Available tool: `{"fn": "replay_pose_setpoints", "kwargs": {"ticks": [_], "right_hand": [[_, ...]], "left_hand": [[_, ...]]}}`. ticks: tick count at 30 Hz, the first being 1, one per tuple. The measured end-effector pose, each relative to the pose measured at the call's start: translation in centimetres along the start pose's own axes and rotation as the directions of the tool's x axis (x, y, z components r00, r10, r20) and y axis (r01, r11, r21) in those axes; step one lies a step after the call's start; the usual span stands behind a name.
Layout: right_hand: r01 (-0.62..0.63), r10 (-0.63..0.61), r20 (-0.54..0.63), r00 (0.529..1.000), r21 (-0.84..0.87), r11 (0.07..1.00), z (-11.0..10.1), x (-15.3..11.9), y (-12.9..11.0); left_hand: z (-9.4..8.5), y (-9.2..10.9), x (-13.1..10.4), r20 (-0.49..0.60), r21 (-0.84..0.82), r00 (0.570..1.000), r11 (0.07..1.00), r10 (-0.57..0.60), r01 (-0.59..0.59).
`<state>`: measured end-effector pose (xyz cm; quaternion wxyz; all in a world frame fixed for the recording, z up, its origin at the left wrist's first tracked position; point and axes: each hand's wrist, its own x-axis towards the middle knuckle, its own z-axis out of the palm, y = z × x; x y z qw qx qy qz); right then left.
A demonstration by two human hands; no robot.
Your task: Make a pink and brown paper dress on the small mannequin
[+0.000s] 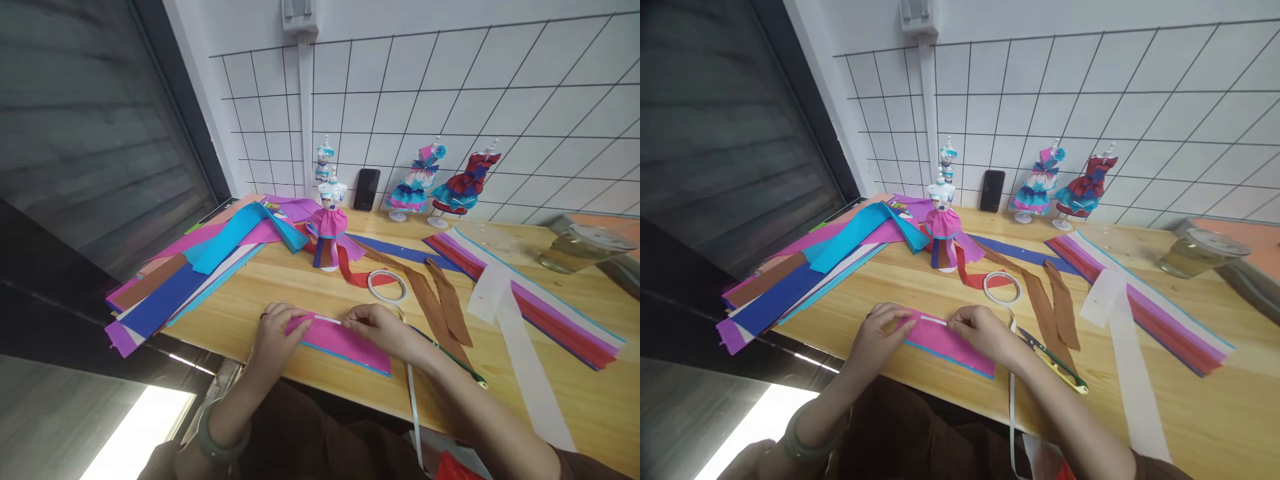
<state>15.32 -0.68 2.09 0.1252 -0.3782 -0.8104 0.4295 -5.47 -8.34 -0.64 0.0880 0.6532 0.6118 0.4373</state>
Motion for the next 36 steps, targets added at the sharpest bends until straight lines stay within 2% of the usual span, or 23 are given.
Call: {"fn": "replay_pose_setpoints", "kwargs": {"ticks": [4,8,13,17,21,26,29,33,36], "right_hand": [[0.005,-0.006,-0.018,1.0,-0.031,1.0,0.1,-0.1,-0.1],[0.025,-0.026,-0.027,0.999,-0.031,0.999,0.1,-0.3,-0.1],[0.041,-0.041,-0.005,0.999,0.089,0.995,0.4,-0.3,0.4],[-0.025,0.013,0.055,0.998,0.217,0.976,0.7,-0.2,1.0],[-0.051,0.037,0.058,0.998,0.264,0.963,0.6,-0.5,1.4],[-0.011,0.011,-0.007,1.0,0.036,0.999,-0.5,-1.6,1.0],[0.022,-0.022,0.0,1.0,-0.011,1.0,-1.4,-2.6,1.0],[0.078,-0.082,-0.018,0.996,-0.147,0.986,-2.4,-4.3,2.1],[0.076,-0.099,-0.087,0.991,-0.238,0.968,-2.9,-5.3,3.2]], "left_hand": [[0.7,0.5,0.5,0.058,-0.04,0.997,0.997,-0.058,0.061],[0.9,0.9,0.8,0.067,-0.051,0.994,0.995,-0.084,0.087],[0.6,1.5,0.8,0.071,-0.078,0.992,0.991,-0.101,0.107],[0.2,2.3,0.4,0.077,-0.107,0.992,0.988,-0.099,0.107],[-0.5,3.5,-0.2,0.085,-0.103,0.993,0.99,-0.084,0.092],[-1.3,5.2,-0.7,0.072,-0.113,0.997,0.993,-0.027,0.035],[-1.7,5.6,-0.8,0.069,-0.124,0.996,0.991,-0.051,0.059],[-1.8,4.5,-0.5,0.049,-0.127,0.986,0.978,-0.159,0.164],[-1.5,3.1,0.1,0.073,-0.123,0.968,0.961,-0.242,0.249]]}}
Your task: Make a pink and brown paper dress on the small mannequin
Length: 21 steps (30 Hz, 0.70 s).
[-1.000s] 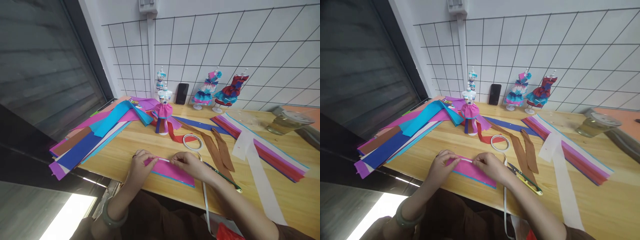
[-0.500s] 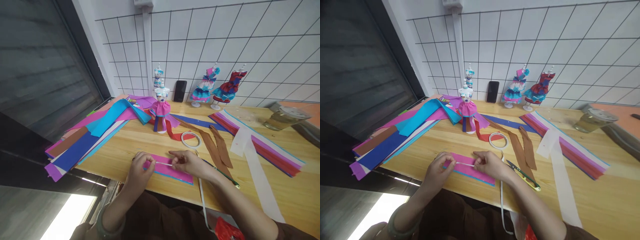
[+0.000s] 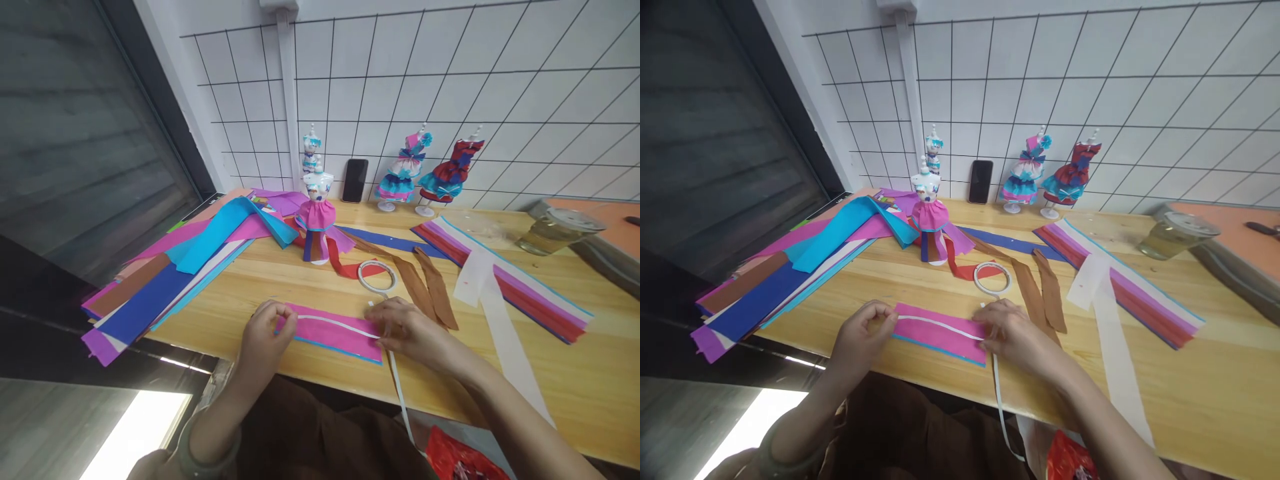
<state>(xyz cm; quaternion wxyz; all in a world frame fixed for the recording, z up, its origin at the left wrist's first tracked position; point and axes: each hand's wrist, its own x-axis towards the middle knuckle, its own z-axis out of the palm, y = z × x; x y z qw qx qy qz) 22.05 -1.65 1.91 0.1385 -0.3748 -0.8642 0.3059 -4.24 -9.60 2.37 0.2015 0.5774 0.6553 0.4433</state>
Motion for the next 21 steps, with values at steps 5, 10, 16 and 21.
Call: {"fn": "replay_pose_setpoints", "kwargs": {"ticks": [5,10,16,21], "right_hand": [[0.022,-0.023,-0.021,1.0,-0.011,1.0,-0.1,-0.5,0.3],[0.02,-0.019,-0.041,0.999,0.014,1.0,-0.2,-0.3,0.1],[-0.056,0.06,-0.039,0.997,0.08,0.995,0.1,0.4,0.1],[-0.112,0.112,-0.007,0.994,0.054,0.992,0.0,0.6,-0.2]], "left_hand": [[0.2,-1.3,1.3,0.014,0.001,0.998,0.998,-0.069,0.069],[0.2,-1.9,2.0,0.079,-0.023,0.986,0.989,-0.147,0.149],[0.2,-2.7,3.2,0.091,0.062,0.992,0.994,-0.093,0.087],[0.3,-3.0,3.6,0.127,0.002,0.987,0.995,-0.103,0.103]]}}
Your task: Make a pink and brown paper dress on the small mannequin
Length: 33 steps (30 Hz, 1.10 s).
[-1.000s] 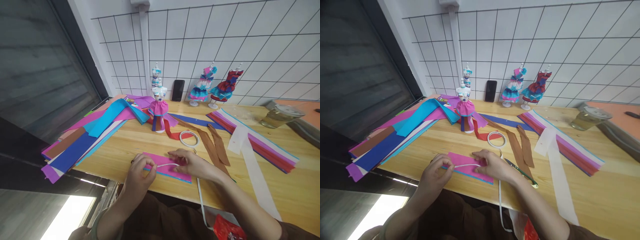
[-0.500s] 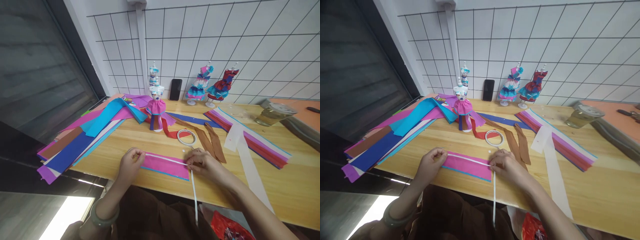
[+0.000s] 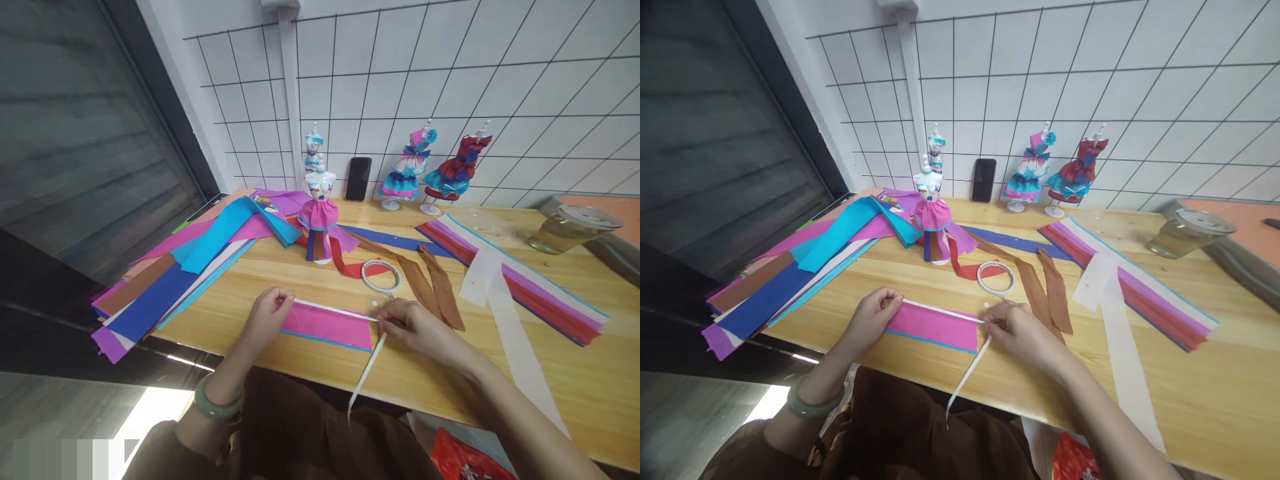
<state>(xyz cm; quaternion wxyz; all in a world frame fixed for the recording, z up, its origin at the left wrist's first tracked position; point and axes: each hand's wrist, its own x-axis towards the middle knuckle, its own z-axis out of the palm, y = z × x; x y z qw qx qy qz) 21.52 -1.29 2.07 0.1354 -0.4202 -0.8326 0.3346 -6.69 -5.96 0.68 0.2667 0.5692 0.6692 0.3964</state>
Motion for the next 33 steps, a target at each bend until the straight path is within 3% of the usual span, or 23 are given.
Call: {"fn": "replay_pose_setpoints", "kwargs": {"ticks": [9,24,28,33], "right_hand": [[0.012,-0.01,0.148,0.989,-0.013,1.0,-1.2,-0.3,0.5],[0.023,-0.053,0.331,0.942,0.095,0.995,-2.5,1.4,0.8],[-0.054,0.021,0.345,0.938,0.087,0.995,-2.4,1.3,0.6],[-0.078,0.025,0.322,0.946,0.154,0.985,-1.9,1.3,0.0]], "left_hand": [[0.7,-1.2,-0.4,0.061,-0.055,0.998,0.998,0.013,-0.009],[-0.1,-0.9,0.5,0.11,-0.118,0.994,0.992,-0.024,0.037],[0.0,-0.7,0.6,0.088,-0.118,0.996,0.993,-0.019,0.03],[0.0,-0.7,0.6,0.071,-0.123,0.997,0.992,-0.023,0.032]]}}
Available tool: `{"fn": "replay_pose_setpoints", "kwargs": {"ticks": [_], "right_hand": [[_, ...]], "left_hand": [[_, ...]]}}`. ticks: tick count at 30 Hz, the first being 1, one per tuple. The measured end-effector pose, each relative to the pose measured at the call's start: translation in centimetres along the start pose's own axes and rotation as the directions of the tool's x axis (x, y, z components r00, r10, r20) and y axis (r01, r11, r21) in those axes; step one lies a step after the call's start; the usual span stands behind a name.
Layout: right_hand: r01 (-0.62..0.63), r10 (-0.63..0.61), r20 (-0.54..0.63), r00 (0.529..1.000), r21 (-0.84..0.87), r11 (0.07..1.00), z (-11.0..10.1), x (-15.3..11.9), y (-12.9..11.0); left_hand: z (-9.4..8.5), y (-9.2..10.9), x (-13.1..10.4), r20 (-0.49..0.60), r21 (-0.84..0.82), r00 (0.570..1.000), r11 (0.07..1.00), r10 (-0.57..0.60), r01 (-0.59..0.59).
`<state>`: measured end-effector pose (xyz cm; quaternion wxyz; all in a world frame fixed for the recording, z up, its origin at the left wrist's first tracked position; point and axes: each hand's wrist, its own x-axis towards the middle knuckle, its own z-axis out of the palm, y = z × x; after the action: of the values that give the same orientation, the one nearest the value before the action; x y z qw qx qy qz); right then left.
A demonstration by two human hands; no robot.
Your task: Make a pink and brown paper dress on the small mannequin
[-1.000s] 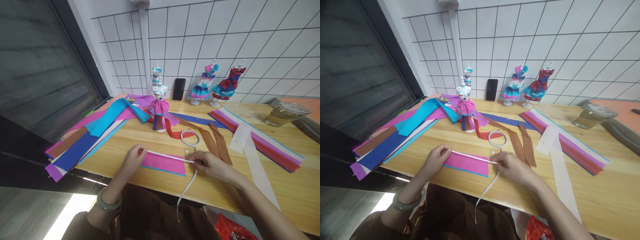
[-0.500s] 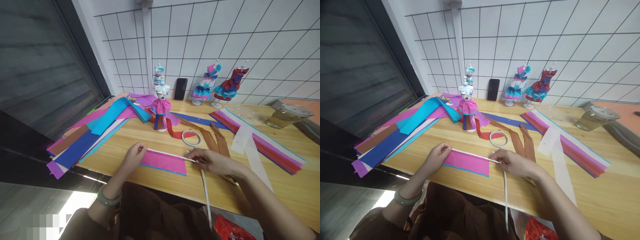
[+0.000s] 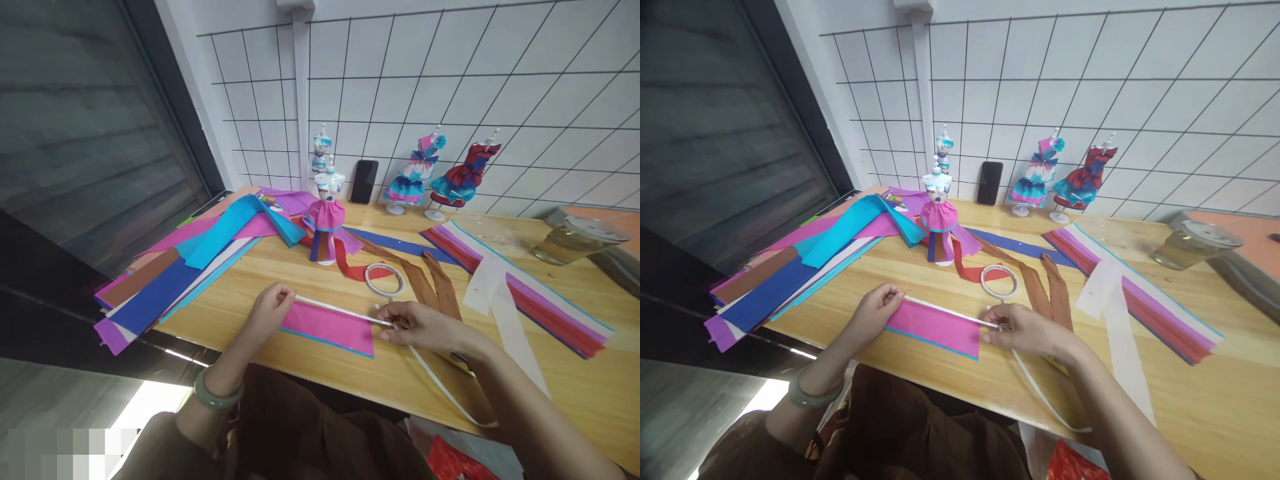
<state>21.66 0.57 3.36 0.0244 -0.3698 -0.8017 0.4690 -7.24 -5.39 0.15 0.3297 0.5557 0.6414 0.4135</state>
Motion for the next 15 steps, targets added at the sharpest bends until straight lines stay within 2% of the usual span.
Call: {"fn": "replay_pose_setpoints", "kwargs": {"ticks": [5,15], "right_hand": [[-0.061,0.037,-0.207,0.978,-0.109,0.992,1.0,0.8,0.4],[-0.068,0.011,-0.235,0.972,-0.239,0.969,1.6,1.4,0.4]], "left_hand": [[-0.3,-0.2,0.0,0.005,0.044,1.0,0.999,0.0,0.0],[-0.6,-0.7,0.0,-0.017,0.169,0.998,0.984,0.053,-0.049]]}}
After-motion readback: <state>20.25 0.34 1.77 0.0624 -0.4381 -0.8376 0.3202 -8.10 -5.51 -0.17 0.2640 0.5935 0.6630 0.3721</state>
